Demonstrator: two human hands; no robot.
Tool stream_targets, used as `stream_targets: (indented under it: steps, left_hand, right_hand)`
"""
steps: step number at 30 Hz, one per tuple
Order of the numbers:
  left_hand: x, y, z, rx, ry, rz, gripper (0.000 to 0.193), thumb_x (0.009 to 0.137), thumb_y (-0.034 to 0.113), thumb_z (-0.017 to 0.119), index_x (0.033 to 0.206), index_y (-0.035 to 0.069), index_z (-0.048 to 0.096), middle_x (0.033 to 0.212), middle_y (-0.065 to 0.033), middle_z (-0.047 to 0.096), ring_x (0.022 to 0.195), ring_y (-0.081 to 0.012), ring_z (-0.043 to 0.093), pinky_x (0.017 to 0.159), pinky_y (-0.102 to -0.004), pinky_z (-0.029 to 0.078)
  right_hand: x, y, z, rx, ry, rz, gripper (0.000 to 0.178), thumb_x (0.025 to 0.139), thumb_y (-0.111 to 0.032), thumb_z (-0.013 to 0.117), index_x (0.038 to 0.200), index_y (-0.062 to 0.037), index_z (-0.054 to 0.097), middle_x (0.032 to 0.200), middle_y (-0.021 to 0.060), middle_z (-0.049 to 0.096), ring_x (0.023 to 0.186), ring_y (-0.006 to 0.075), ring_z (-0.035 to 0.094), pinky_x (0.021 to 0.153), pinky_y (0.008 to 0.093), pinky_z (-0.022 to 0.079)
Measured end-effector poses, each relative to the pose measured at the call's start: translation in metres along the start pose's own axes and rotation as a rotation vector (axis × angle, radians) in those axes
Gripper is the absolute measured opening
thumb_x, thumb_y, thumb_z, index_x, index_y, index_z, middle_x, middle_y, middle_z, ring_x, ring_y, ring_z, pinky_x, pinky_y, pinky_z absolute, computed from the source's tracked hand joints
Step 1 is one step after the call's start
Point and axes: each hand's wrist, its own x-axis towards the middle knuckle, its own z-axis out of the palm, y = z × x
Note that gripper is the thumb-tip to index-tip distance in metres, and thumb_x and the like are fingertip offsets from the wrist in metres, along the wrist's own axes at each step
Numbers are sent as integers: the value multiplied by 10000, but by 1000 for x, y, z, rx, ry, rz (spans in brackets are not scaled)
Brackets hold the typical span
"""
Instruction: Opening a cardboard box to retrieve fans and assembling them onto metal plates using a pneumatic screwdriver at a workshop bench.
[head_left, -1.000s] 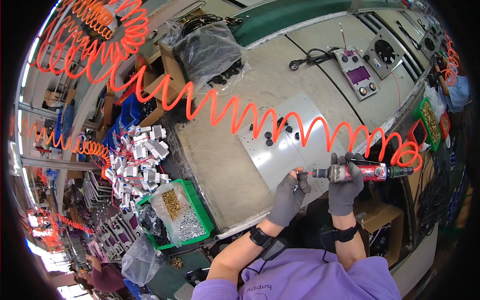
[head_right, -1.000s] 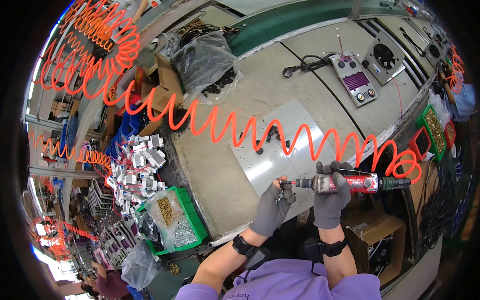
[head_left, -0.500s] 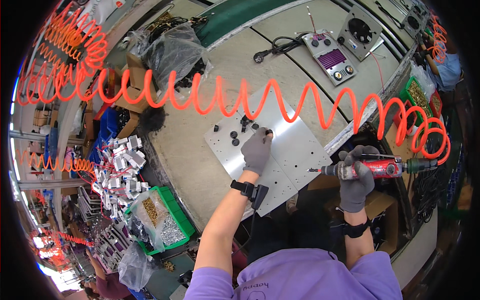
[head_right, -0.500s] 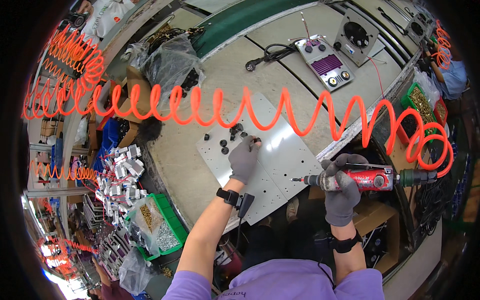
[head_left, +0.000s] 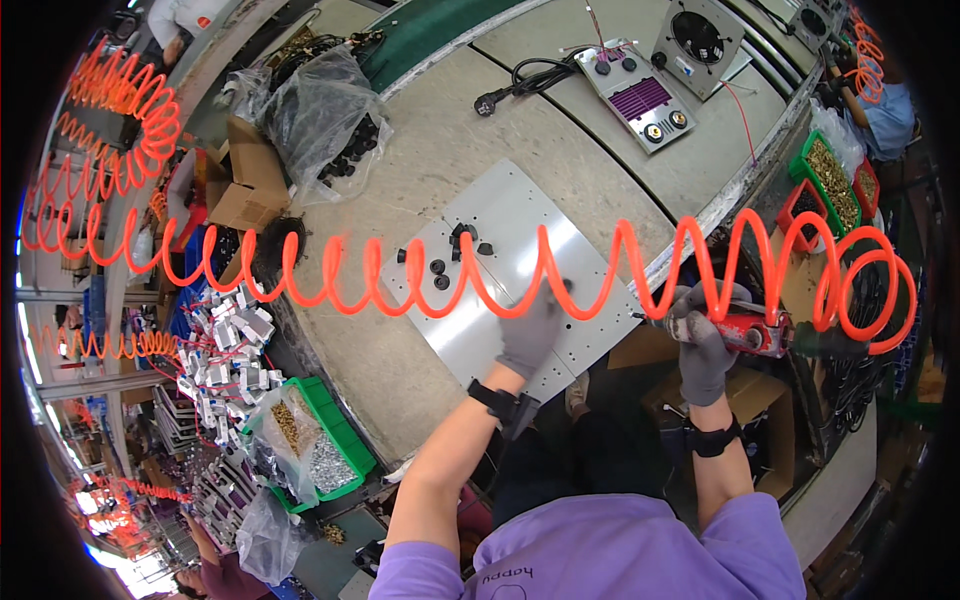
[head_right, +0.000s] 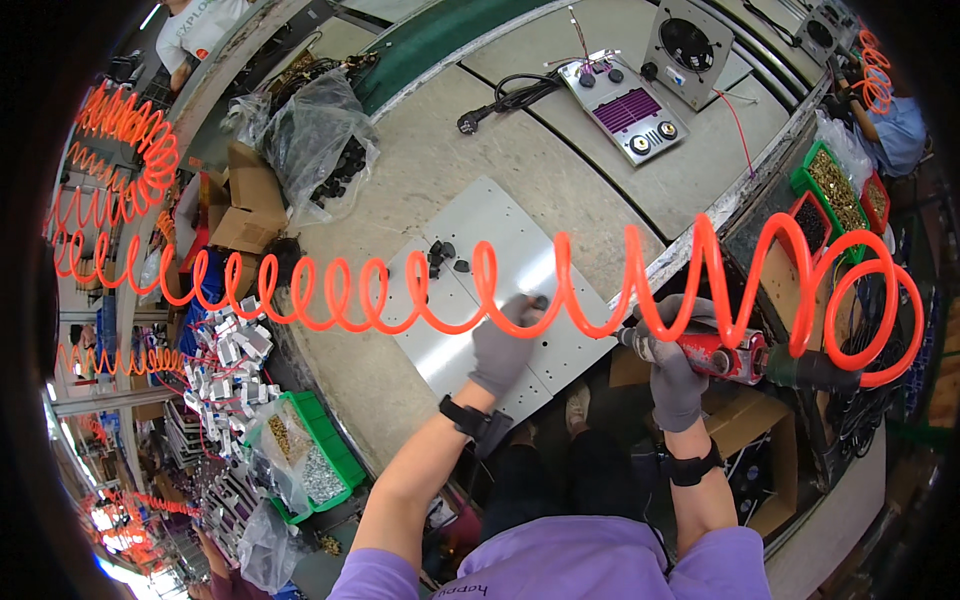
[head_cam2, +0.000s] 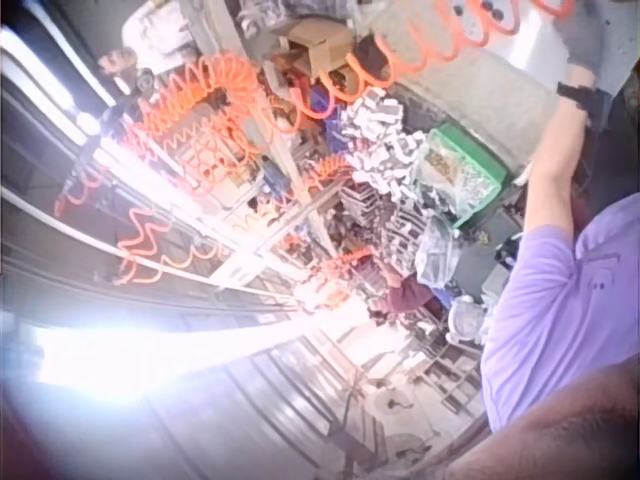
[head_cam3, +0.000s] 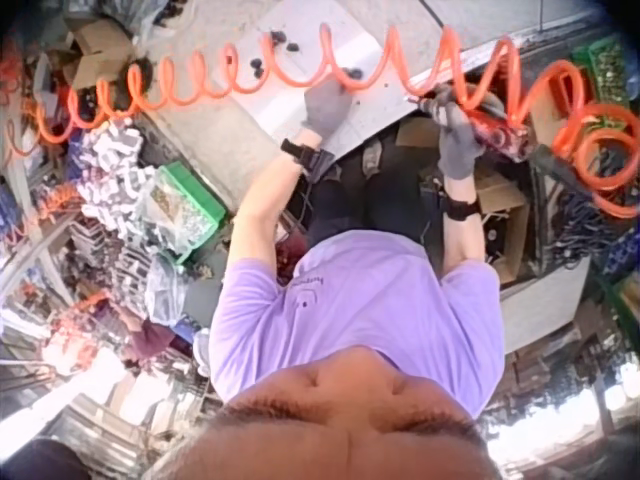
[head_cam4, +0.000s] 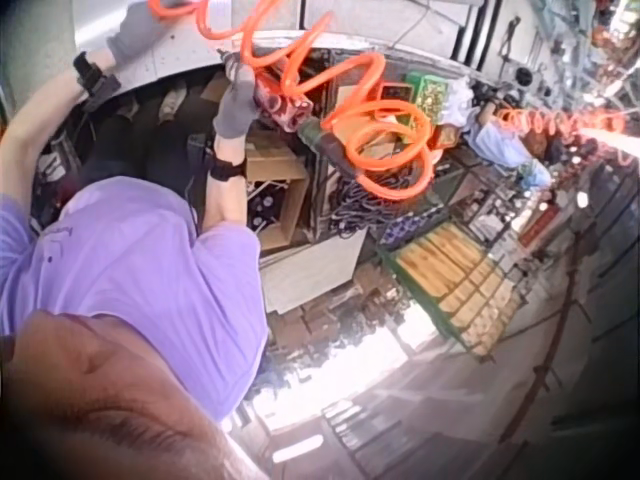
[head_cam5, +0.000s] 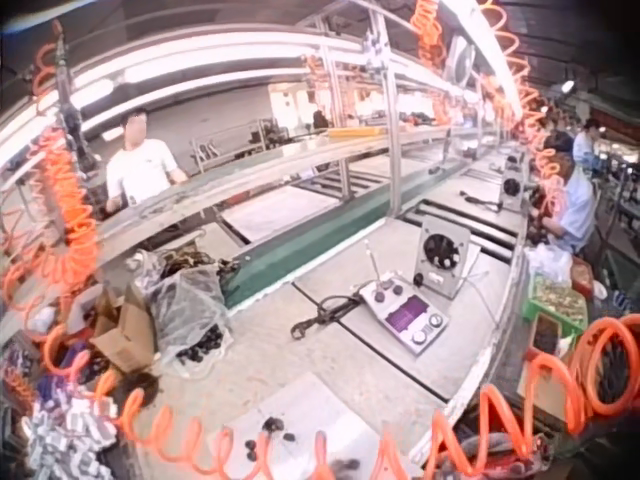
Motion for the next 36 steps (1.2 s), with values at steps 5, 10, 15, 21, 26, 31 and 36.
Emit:
stream_targets:
  steps: [5,10,15,21,26,31,36]
  left_hand:
    - [-21,36,38,208,-244,169,202,766,228,558,920,101,529,724,-61,574,585,-240,569,489,-348,437]
    - [-18,43,53,245,-182,161,218,769,254,561,946,127,556,718,-53,578,543,-237,567,455,-350,418]
    - [-16,45,53,255,-166,209,211,785,249,542,975,160,562,678,-40,554,532,-226,562,440,-336,414]
    - [-15,44,54,277,-171,194,202,780,244,548,968,172,566,662,-33,544,520,-217,555,433,-333,412]
    - [-14,43,53,188,-182,196,189,752,232,583,931,171,569,672,-36,555,547,-213,564,444,-331,413]
    - [-13,42,53,213,-199,170,193,740,217,592,926,165,584,681,-43,561,562,-233,561,467,-337,422]
    - [-10,37,52,220,-242,105,198,763,197,573,940,109,589,697,-99,562,646,-224,575,524,-319,435]
  right_hand:
    - [-1,11,-11,-176,38,14,316,667,-52,525,974,11,483,758,86,542,654,137,521,631,304,478]
    - [-3,27,-22,-100,85,71,235,719,-43,495,945,19,514,791,78,549,667,126,515,669,280,455]
    - [2,37,-24,-87,40,57,248,723,-21,509,970,-3,495,813,71,549,710,133,522,640,271,434]
    - [3,47,-22,-116,77,91,189,736,-35,527,924,-14,525,822,49,545,738,114,512,655,258,429]
    - [7,60,-31,-206,-19,22,143,748,-27,566,890,-37,554,876,37,561,800,112,527,685,255,451]
    - [15,74,-36,-616,-127,-95,167,685,8,588,850,-16,572,812,59,584,723,137,554,654,262,456]
    - [12,80,-37,-540,23,-101,133,620,30,614,741,-17,587,770,69,586,708,166,569,636,290,458]
